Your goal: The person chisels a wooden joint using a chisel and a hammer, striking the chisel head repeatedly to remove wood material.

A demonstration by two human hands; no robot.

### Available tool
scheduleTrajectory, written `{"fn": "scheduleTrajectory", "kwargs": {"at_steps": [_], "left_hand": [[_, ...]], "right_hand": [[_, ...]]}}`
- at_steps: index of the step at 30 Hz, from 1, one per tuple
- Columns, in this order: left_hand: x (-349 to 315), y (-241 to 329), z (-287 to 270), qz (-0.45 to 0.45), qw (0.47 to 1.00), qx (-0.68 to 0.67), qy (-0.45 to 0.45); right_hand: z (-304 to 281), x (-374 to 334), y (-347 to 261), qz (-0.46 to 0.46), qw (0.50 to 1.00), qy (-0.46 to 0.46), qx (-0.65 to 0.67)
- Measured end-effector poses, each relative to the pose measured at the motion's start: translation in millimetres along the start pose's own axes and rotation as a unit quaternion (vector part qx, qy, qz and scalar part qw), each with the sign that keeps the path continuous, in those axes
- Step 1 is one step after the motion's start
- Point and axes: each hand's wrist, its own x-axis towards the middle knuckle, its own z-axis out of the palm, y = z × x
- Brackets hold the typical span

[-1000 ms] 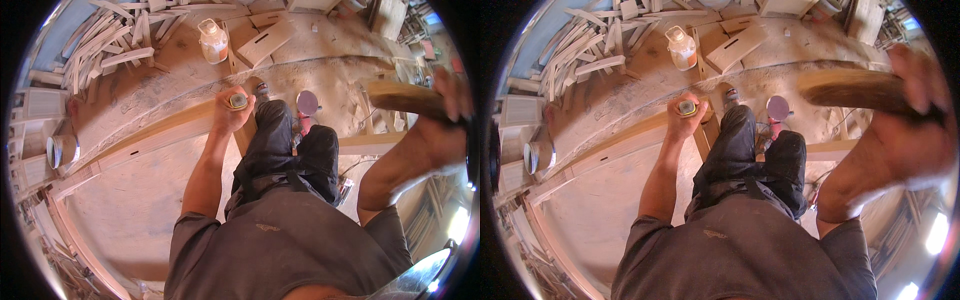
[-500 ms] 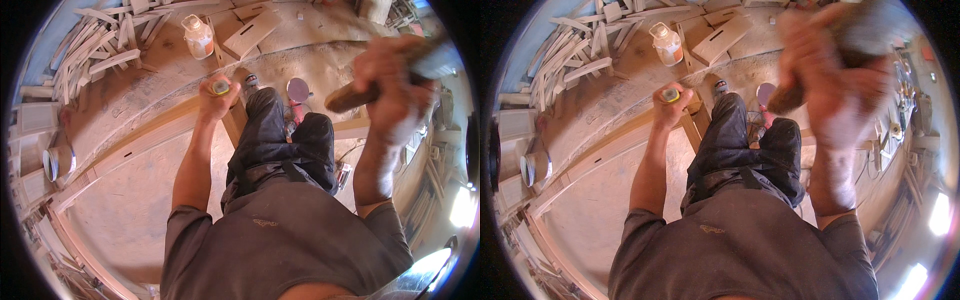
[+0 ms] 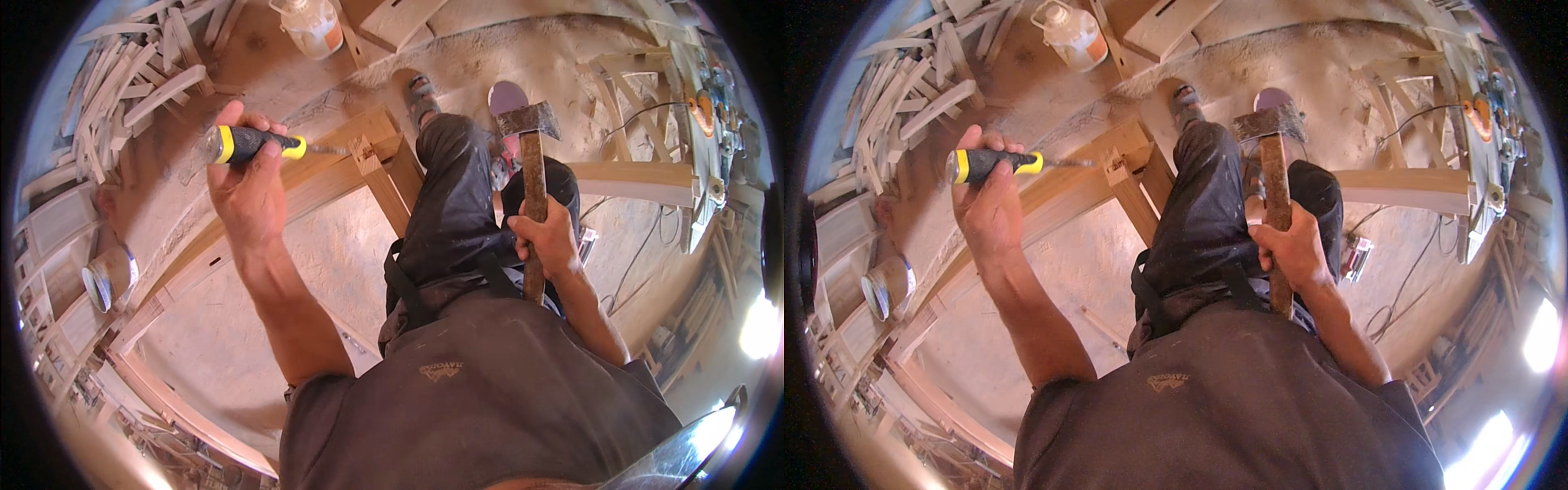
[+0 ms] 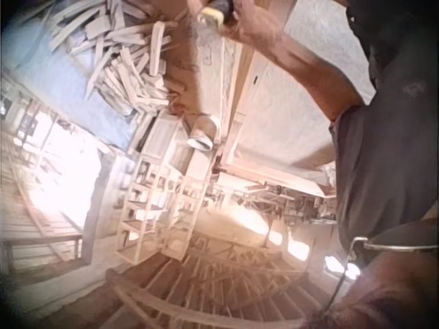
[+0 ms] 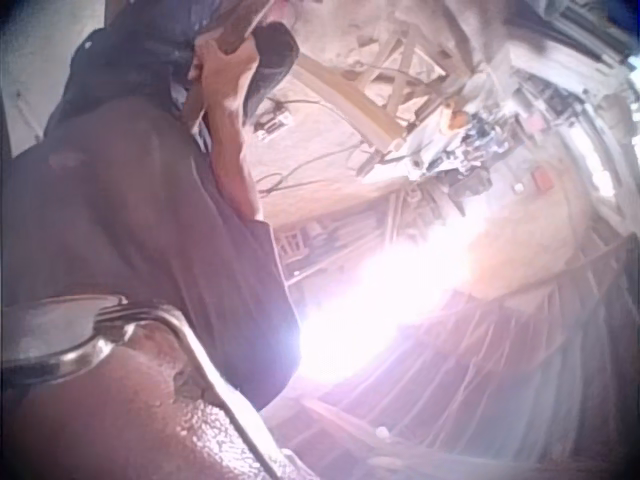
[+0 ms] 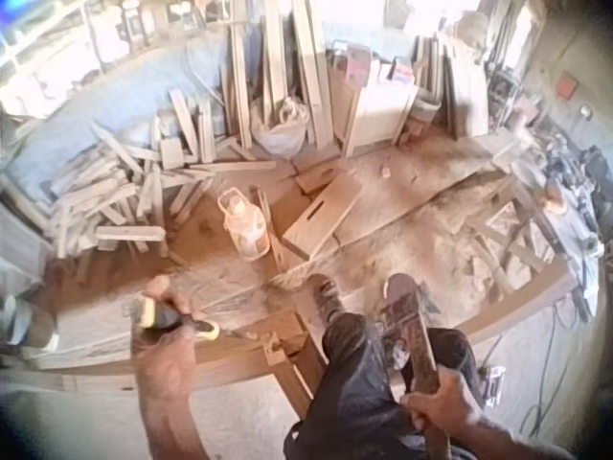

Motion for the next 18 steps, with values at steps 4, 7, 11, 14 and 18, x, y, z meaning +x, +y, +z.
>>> {"fn": "scheduleTrajectory", "kwargs": {"at_steps": [4,7,11,14,18], "left_hand": [[6.9,-22.3,-10.3,0.0,0.992,0.127,-0.008],[17.4,-36.3,-13.5,-0.004,1.0,0.018,0.023],[24.7,-48.6,-4.5,-0.034,0.999,-0.02,0.032],[27.9,-56.5,-0.1,-0.04,0.999,-0.009,0.03],[28.5,-61.3,7.4,-0.041,0.997,-0.021,0.059]], "right_hand": [[-8.4,31.6,2.2,0.025,0.999,0.03,0.025],[-9.0,46.4,-11.0,0.017,0.999,0.04,0.024],[-4.1,53.5,-11.7,0.024,0.999,0.03,0.013],[0.7,52.3,-2.1,0.041,0.999,0.012,0.009],[5.8,52.8,-0.9,0.041,0.999,-0.016,-0.013]]}}
